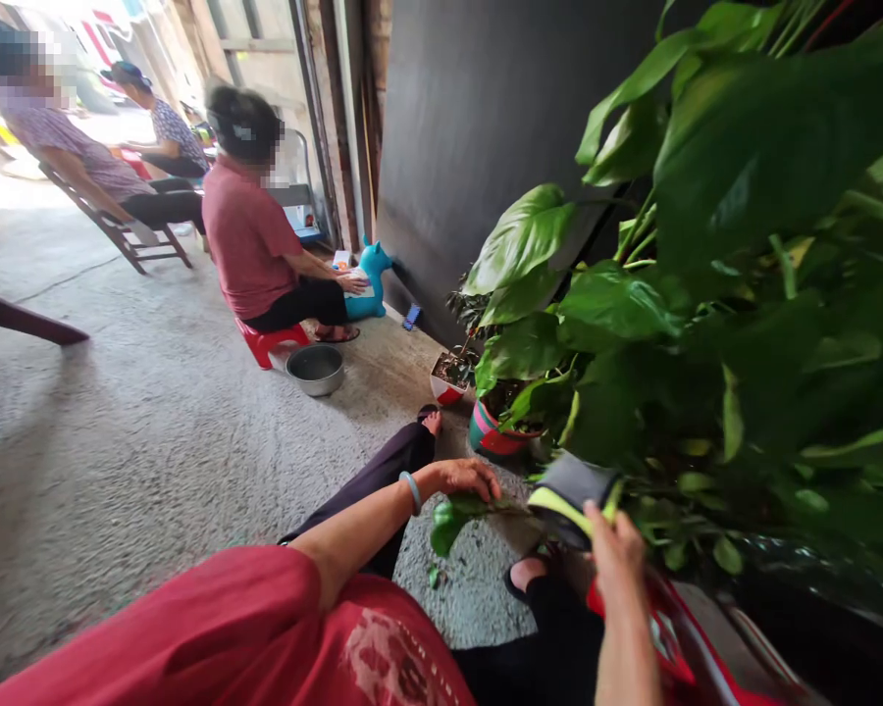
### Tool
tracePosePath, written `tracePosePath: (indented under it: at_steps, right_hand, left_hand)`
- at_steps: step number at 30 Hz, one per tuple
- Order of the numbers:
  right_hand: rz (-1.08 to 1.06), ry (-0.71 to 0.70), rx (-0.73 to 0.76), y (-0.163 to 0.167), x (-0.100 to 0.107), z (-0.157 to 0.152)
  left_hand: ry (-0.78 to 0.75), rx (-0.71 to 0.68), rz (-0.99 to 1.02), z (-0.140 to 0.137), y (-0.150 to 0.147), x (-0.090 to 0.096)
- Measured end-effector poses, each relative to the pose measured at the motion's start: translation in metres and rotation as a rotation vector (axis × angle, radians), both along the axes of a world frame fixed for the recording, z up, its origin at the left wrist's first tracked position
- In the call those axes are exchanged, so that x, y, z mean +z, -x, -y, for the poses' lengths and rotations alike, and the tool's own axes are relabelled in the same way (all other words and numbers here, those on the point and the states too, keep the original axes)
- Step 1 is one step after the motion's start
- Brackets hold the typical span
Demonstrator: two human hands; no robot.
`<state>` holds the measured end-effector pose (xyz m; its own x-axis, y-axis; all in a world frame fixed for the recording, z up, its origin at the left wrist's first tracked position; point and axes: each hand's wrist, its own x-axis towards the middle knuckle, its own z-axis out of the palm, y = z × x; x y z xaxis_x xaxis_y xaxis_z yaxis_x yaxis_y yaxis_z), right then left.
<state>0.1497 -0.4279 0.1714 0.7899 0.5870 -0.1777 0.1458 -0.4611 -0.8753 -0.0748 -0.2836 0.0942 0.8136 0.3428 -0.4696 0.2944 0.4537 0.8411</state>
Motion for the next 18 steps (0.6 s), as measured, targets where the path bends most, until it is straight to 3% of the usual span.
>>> tracePosePath:
  at_steps: [2, 4, 6, 9, 11, 14, 18]
  right_hand:
    - [-0.145, 0.017, 0.116, 0.027, -0.013, 0.019]
    - [-0.191, -0.029, 0.116, 0.031, -0.016, 0.042]
    - [-0.169, -0.134, -0.004, 0.010, -0.010, 0.058]
    - [-0.199, -0.290, -0.279, -0.021, 0.000, 0.055]
    - [-0.252, -0.311, -0.353, -0.014, -0.001, 0.044]
    - [-0.370, -0.224, -0.160, 0.039, -0.022, 0.036]
    - [-0.475, -0.158, 0.116, 0.112, -0.056, 0.053]
  left_hand:
    - [0.043, 0.032, -0.051, -0.001, 0.005, -0.006]
    - [0.060, 0.043, -0.050, -0.001, 0.008, -0.009]
    - [0.064, 0.047, -0.020, -0.001, 0.008, -0.009]
    - [0.079, 0.097, -0.008, 0.002, 0.001, -0.008]
    - [0.079, 0.173, -0.025, 0.004, -0.003, -0.009]
    - [0.039, 0.263, -0.059, 0.005, -0.003, -0.012]
    - [-0.104, 0.294, -0.142, 0.000, 0.006, -0.020]
